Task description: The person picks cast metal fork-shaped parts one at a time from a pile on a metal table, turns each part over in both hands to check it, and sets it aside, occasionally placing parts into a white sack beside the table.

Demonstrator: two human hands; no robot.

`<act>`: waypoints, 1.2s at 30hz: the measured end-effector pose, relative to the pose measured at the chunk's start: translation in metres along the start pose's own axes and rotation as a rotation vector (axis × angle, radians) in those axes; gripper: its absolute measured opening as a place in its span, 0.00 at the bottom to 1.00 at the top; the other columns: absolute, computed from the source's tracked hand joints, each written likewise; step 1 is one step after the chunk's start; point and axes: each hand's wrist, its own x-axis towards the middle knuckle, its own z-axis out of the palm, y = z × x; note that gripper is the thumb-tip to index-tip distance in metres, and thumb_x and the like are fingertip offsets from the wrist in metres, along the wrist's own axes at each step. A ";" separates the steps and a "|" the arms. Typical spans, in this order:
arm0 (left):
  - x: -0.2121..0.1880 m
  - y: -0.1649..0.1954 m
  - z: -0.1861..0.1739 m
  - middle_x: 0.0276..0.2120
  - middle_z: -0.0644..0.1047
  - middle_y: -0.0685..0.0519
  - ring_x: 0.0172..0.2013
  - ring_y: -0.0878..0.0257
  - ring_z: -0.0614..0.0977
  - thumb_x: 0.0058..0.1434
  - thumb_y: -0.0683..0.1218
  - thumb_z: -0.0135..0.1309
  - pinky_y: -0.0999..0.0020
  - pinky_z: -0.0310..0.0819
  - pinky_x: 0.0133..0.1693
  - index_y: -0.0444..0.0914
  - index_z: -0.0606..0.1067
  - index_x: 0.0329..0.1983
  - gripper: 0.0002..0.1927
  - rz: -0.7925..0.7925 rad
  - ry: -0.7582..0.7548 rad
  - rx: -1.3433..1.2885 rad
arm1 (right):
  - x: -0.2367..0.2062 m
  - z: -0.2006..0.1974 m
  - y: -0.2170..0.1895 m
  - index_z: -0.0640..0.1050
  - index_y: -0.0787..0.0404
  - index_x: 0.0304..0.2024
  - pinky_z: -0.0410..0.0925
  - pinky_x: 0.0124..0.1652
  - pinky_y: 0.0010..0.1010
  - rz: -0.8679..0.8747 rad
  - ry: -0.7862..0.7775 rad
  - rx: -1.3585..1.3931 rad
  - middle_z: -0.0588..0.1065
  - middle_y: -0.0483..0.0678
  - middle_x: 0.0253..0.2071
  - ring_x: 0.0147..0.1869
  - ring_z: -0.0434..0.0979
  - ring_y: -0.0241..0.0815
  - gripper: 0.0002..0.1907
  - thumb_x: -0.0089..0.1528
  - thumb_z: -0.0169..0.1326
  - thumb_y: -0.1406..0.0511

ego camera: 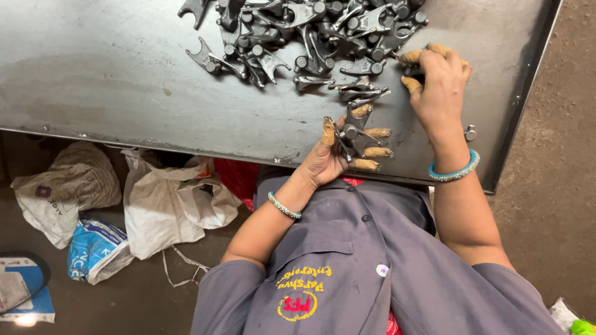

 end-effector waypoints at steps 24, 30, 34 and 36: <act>-0.002 -0.009 -0.026 0.65 0.72 0.46 0.62 0.49 0.77 0.64 0.64 0.60 0.37 0.76 0.57 0.46 0.59 0.77 0.44 0.015 0.103 -0.013 | -0.084 -0.022 -0.037 0.77 0.63 0.48 0.67 0.51 0.43 0.153 0.000 0.121 0.76 0.51 0.44 0.49 0.71 0.53 0.24 0.52 0.73 0.67; -0.003 -0.013 -0.036 0.64 0.73 0.46 0.61 0.49 0.78 0.61 0.64 0.62 0.39 0.77 0.56 0.47 0.59 0.76 0.44 0.016 0.115 0.010 | -0.095 -0.006 -0.018 0.75 0.63 0.47 0.72 0.51 0.31 0.373 0.047 0.589 0.78 0.48 0.46 0.49 0.77 0.41 0.19 0.57 0.69 0.71; -0.002 -0.013 -0.036 0.65 0.72 0.47 0.63 0.51 0.76 0.60 0.64 0.64 0.42 0.75 0.59 0.47 0.60 0.77 0.46 0.025 0.124 0.028 | -0.095 -0.021 -0.008 0.72 0.62 0.48 0.72 0.44 0.24 0.524 0.041 1.205 0.78 0.47 0.48 0.48 0.79 0.33 0.19 0.60 0.66 0.74; -0.002 -0.014 -0.036 0.65 0.72 0.48 0.64 0.51 0.75 0.59 0.64 0.64 0.43 0.73 0.62 0.48 0.60 0.77 0.46 0.033 0.117 0.042 | -0.093 -0.031 -0.012 0.73 0.63 0.50 0.72 0.47 0.24 0.544 0.038 1.272 0.79 0.49 0.47 0.49 0.80 0.34 0.17 0.62 0.64 0.74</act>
